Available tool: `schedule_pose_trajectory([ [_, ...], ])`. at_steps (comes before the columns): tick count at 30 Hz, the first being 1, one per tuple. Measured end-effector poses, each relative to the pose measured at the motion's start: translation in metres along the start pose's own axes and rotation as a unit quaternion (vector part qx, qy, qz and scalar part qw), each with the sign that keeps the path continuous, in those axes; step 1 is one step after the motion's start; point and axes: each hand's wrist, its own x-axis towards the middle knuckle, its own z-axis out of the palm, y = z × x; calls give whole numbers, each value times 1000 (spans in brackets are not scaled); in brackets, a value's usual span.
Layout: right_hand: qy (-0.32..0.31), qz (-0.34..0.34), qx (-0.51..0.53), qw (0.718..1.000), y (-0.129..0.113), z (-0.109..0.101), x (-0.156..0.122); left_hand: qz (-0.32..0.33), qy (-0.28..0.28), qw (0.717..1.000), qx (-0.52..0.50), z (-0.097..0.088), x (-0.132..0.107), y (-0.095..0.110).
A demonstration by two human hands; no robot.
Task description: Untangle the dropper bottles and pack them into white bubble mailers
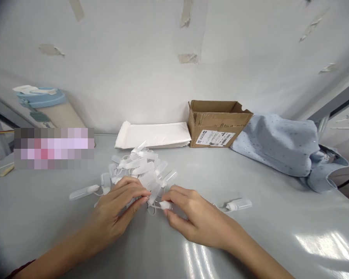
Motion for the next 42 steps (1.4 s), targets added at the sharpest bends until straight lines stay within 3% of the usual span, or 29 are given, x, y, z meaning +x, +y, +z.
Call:
schedule_pose_trajectory([
  [13,20,-16,17,1000,-1,8,-1,-1,-2,999,-42,1,1,6],
  [20,1,-17,21,1000,0,8,-1,-7,-17,998,-57,0,0,7],
  [33,8,-53,-4,999,0,17,0,82,12,994,77,9,-5,5],
  [42,32,-66,5,997,2,20,0,76,16,996,47,8,-5,5],
])
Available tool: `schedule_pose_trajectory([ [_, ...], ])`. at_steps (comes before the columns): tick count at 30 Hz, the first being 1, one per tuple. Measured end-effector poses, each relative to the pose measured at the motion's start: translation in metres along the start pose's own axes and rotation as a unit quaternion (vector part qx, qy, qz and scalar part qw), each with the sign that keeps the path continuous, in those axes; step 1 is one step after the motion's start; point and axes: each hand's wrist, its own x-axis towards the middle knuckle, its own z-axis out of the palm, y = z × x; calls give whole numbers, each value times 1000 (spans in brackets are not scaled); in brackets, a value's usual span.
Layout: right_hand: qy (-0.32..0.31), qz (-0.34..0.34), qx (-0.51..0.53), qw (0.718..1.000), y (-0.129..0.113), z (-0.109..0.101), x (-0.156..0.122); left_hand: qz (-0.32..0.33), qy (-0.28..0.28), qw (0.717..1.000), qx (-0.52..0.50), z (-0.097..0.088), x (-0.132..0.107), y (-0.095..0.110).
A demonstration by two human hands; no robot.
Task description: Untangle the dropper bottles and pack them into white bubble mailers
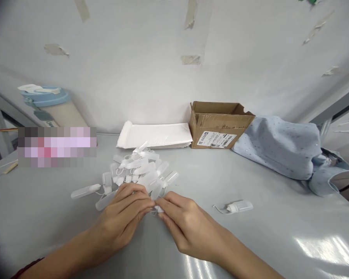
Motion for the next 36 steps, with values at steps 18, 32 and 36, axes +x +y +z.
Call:
schedule_pose_trajectory([
  [18,61,-34,-28,997,2,6,-2,-69,9,994,-81,-5,4,1],
  [32,90,-69,-61,992,4,7,-2,-48,10,997,-53,-8,5,1],
  [36,112,-76,-86,987,4,5,-1,-57,27,997,-45,-15,8,-2],
])
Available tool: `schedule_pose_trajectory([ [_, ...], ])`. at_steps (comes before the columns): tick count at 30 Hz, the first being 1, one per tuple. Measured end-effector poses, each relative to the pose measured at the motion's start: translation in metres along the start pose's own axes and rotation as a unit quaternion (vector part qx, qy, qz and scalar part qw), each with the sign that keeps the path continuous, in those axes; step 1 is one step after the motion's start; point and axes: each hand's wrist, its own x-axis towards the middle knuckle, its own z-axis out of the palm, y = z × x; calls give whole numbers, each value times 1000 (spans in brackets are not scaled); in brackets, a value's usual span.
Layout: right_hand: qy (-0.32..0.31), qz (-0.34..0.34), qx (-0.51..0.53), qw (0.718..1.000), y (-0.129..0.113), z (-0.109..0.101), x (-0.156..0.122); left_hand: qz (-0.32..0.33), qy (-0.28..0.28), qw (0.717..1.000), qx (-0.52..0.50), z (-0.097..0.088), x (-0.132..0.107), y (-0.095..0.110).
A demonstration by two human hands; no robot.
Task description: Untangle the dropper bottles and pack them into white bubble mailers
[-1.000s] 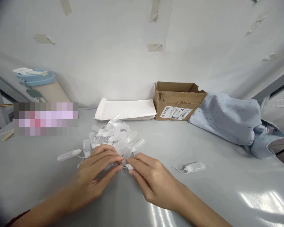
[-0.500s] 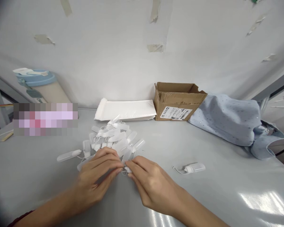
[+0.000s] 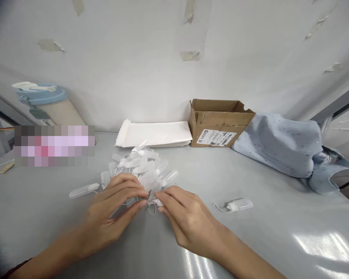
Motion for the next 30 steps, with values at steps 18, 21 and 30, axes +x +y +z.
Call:
schedule_pose_trajectory([
  [18,-25,-23,-16,999,0,7,-1,9,-43,999,-20,11,-9,2],
  [21,-32,-21,-17,999,0,9,-1,16,-37,999,-15,12,-9,2],
  [30,-40,128,-118,984,20,-39,-1,-13,52,997,60,-8,4,-12],
])
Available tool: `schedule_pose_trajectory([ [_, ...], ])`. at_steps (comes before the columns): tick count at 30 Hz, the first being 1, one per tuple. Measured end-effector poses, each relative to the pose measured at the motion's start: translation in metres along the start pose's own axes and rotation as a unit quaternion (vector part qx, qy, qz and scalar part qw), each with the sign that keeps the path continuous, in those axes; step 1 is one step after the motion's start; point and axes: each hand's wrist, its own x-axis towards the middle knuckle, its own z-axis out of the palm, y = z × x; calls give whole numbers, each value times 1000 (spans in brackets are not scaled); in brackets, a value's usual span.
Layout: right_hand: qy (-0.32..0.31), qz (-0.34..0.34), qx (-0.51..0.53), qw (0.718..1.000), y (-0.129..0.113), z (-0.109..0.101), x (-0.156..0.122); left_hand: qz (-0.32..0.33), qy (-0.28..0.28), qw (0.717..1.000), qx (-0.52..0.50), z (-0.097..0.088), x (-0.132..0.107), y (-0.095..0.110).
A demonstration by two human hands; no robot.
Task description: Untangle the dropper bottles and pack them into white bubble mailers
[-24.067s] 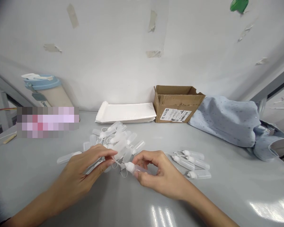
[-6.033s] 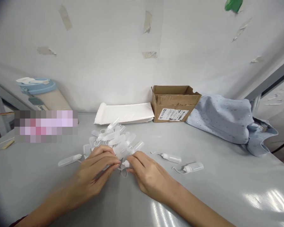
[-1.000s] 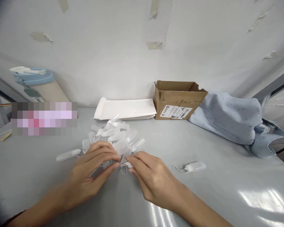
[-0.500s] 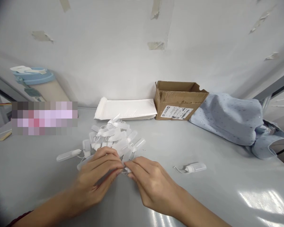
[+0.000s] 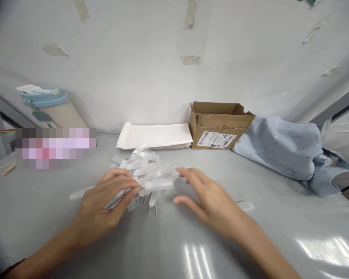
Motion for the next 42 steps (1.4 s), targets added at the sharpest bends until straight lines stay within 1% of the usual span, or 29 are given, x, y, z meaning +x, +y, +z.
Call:
schedule_pose_trajectory([
  [3,-54,127,-66,988,38,-27,-11,-67,71,993,73,-6,5,-12],
  [5,-93,212,-78,970,66,-42,-24,-98,84,985,116,-7,6,-19],
  [7,-143,281,-60,947,87,-52,-36,-115,61,981,145,-5,6,-24],
  [8,-168,301,-43,938,93,-55,-40,-125,44,979,153,-4,5,-25],
  [10,-217,333,-21,918,98,-57,-43,-143,20,977,159,-2,4,-26],
  [12,-255,343,-23,904,95,-55,-41,-152,14,975,161,-1,3,-25],
  [15,-278,316,-56,905,86,-48,-34,-156,4,974,166,-2,3,-25],
  [20,-258,274,-75,923,76,-41,-24,-132,-3,978,160,-3,3,-24],
  [22,-226,232,-61,944,66,-40,-18,-119,7,982,147,-2,2,-21],
  [24,-153,154,-19,976,51,-37,-10,-86,23,987,133,0,2,-16],
  [25,-125,126,8,984,42,-34,-6,-62,28,990,125,1,2,-14],
  [28,-72,69,64,993,15,-22,3,1,16,997,78,4,0,-4],
  [30,-57,43,92,993,0,-12,5,18,-15,999,33,6,-2,2],
  [33,-56,10,115,992,-14,1,5,7,-73,997,-18,9,-7,7],
  [35,-67,-10,118,991,-19,7,3,-12,-95,995,-39,11,-9,8],
  [38,-74,-33,116,990,-23,13,2,-36,-98,993,-54,12,-10,7],
  [42,-63,-42,126,989,-24,15,0,-64,-98,992,-54,11,-6,8],
])
